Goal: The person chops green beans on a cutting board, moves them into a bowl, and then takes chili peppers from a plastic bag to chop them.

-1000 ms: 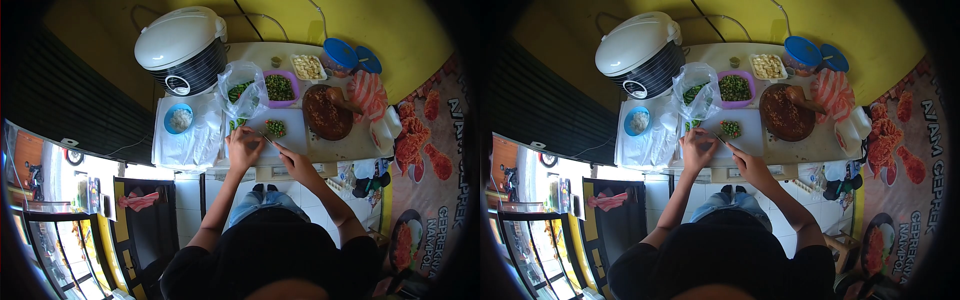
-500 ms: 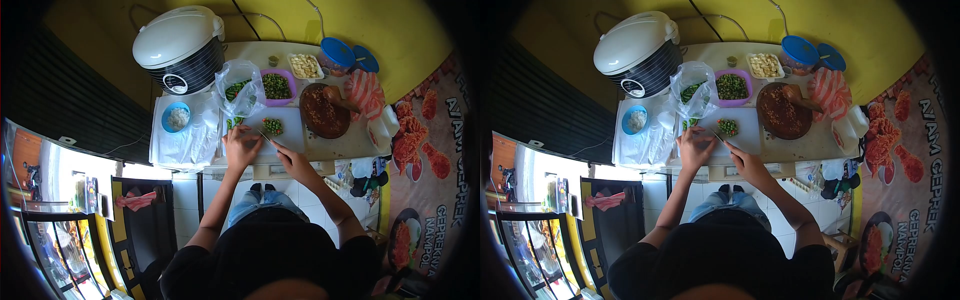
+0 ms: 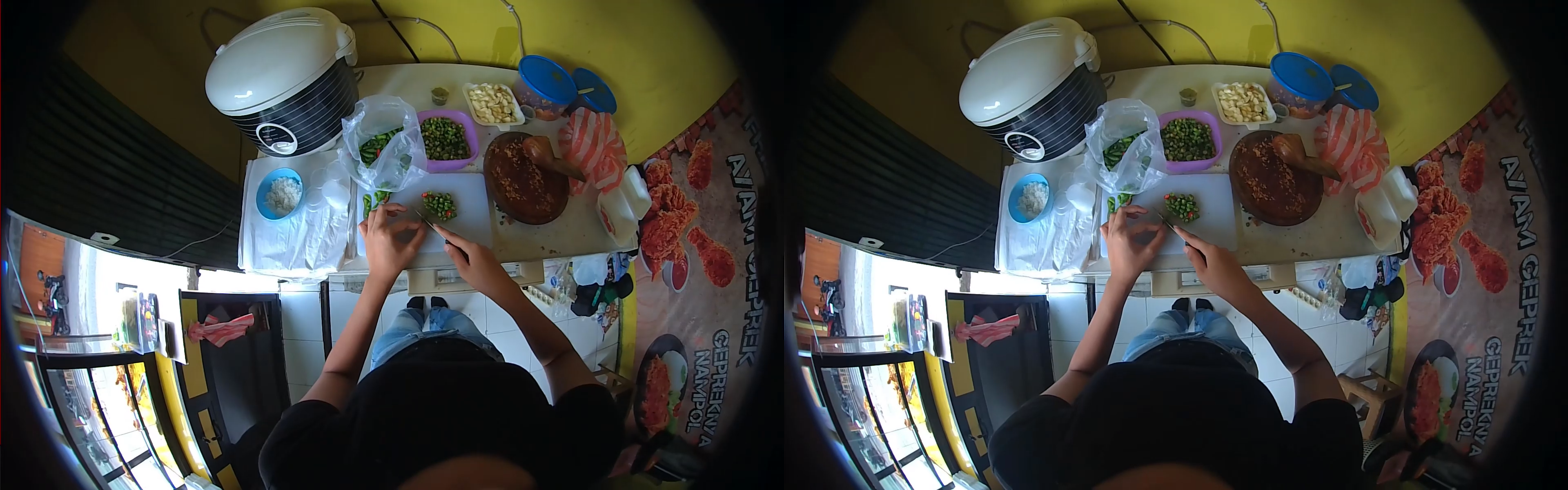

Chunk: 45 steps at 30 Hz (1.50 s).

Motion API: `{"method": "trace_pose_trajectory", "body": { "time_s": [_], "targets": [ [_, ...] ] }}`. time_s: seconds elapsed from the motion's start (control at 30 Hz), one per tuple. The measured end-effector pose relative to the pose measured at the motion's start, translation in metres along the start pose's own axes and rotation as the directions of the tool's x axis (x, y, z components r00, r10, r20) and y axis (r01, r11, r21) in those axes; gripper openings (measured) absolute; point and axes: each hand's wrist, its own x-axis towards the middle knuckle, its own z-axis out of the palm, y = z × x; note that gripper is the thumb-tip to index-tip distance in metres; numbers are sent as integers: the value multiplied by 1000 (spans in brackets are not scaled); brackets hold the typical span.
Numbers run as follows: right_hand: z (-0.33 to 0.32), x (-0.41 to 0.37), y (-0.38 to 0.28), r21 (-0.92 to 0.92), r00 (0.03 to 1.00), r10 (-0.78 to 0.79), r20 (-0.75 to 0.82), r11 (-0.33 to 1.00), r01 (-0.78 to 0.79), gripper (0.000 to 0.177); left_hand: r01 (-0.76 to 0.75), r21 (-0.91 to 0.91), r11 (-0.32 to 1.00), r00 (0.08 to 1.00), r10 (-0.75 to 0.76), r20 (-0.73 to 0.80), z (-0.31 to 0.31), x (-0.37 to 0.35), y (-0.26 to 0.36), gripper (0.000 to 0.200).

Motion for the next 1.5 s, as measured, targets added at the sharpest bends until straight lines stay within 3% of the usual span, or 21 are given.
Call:
{"method": "trace_pose_trajectory", "body": {
  "time_s": [0.2, 0.4, 0.5, 0.57, 0.63, 0.7, 0.8, 0.97, 1.5],
  "targets": [
    [-9, -9, -8, -39, 997, 61, 47, 997, -59, 41, 4, -2, 1000, 998, -4, -60, -1, 0, 2, 10],
    [-4, -11, 12, 13, 997, -77, -13, 997, 78, 40, -3, 3, 1000, 998, 3, -60, 0, -1, -1, 11],
    [-13, -7, 7, 157, 977, 164, 138, 970, -185, 43, 3, 6, 1000, 997, -3, -71, 0, -2, 1, 12],
    [-23, -3, -12, 165, 902, 351, 249, 903, -397, 43, 7, 7, 1000, 997, -6, -74, 0, -3, 2, 12],
    [-24, -2, -15, 156, 897, 360, 259, 900, -406, 43, 8, 11, 1000, 997, -8, -71, 0, -3, 3, 12],
    [-20, -3, -7, 155, 970, 171, 171, 968, -198, 43, 2, 3, 1000, 997, -2, -81, 1, -3, 1, 12],
    [-24, -5, -10, 76, 966, 149, 212, 983, -168, 43, 1, 6, 1000, 997, 0, -83, 0, -3, 2, 12],
    [-19, -8, -1, 42, 993, -17, 113, 999, 13, 42, 11, 1, 1000, 996, -10, -87, 1, -3, 1, 11],
    [-23, -6, -22, -67, 975, 158, 154, 987, -149, 43, 10, -4, 1000, 997, -10, -76, 1, -4, -1, 9]
  ]
}}
